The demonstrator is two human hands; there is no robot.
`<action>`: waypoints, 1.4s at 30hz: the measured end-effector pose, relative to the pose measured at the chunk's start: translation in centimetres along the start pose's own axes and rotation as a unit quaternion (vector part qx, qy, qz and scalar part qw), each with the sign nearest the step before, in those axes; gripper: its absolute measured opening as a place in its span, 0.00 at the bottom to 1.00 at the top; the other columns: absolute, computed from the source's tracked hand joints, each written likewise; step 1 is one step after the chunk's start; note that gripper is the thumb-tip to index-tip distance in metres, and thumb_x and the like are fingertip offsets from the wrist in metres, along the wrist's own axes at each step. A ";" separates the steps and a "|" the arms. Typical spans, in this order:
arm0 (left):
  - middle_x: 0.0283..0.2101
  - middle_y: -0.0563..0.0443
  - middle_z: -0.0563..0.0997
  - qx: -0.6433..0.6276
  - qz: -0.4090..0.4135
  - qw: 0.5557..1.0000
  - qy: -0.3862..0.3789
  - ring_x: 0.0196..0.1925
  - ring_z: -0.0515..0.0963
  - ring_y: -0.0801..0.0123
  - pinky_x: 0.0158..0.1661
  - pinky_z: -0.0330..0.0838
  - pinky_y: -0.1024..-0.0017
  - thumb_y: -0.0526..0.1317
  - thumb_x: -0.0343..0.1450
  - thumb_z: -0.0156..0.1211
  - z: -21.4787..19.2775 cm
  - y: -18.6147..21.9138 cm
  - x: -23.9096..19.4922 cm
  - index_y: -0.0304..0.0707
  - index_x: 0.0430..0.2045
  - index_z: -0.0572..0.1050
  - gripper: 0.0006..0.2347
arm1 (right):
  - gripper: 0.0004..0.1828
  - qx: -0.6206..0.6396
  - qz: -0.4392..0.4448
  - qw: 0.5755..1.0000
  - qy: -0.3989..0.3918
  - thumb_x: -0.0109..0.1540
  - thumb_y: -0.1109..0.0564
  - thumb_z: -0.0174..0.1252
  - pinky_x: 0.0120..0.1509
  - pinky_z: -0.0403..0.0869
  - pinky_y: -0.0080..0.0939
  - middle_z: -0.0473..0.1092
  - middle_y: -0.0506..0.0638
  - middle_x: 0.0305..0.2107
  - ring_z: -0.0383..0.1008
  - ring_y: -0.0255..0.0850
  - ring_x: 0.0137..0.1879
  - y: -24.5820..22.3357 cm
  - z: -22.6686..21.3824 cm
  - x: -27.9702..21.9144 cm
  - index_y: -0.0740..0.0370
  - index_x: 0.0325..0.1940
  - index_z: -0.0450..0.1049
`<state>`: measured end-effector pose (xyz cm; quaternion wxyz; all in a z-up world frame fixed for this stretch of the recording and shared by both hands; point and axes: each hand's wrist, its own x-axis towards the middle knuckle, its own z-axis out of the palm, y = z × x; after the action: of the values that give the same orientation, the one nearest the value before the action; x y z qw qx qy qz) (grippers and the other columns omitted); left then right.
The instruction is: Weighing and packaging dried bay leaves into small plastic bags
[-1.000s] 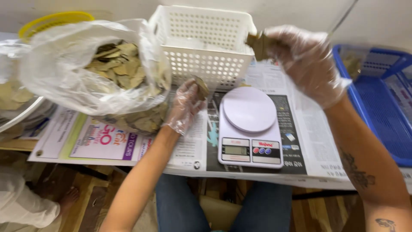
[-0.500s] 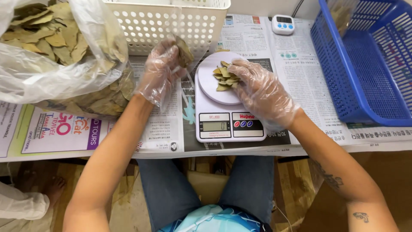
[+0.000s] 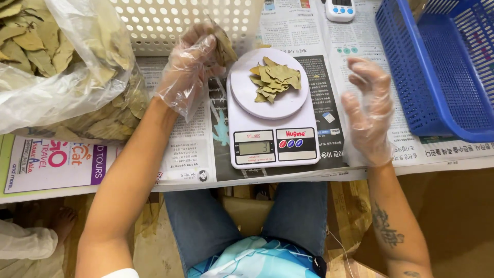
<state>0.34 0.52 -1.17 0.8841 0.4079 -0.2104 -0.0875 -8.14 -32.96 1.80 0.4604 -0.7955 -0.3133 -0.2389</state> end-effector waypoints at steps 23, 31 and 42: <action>0.50 0.42 0.81 0.048 -0.019 0.988 0.147 0.45 0.87 0.55 0.36 0.86 0.73 0.36 0.70 0.68 1.2 -0.2 -0.1 0.43 0.42 0.72 0.11 | 0.13 -0.167 0.020 0.984 0.050 0.75 0.57 0.48 0.54 0.75 0.46 0.72 0.65 0.46 0.75 0.54 0.53 0.1 -0.1 -1.3 0.74 0.54 0.69; 0.47 0.38 0.78 -0.092 0.001 0.987 0.133 0.46 0.84 0.47 0.45 0.87 0.57 0.33 0.70 0.66 2.3 -0.6 0.1 0.37 0.41 0.70 0.10 | 0.07 -0.182 0.051 0.980 0.057 0.74 0.63 0.54 0.52 0.74 0.47 0.74 0.63 0.45 0.75 0.52 0.50 1.0 -0.6 -1.7 0.70 0.53 0.72; 0.38 0.44 0.78 -0.114 0.009 0.984 0.137 0.33 0.81 0.66 0.46 0.87 0.60 0.27 0.72 0.60 5.0 -0.6 -0.2 0.31 0.61 0.63 0.21 | 0.12 -0.243 -0.058 0.963 -0.104 0.70 0.55 0.58 0.51 0.77 0.43 0.78 0.54 0.44 0.77 0.46 0.49 1.5 0.5 4.6 0.56 0.56 0.78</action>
<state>-2.03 -3.24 1.26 0.9460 0.3109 -0.0798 -0.0459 -3.84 -31.84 3.80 0.2034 -0.8841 -0.3377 -0.2507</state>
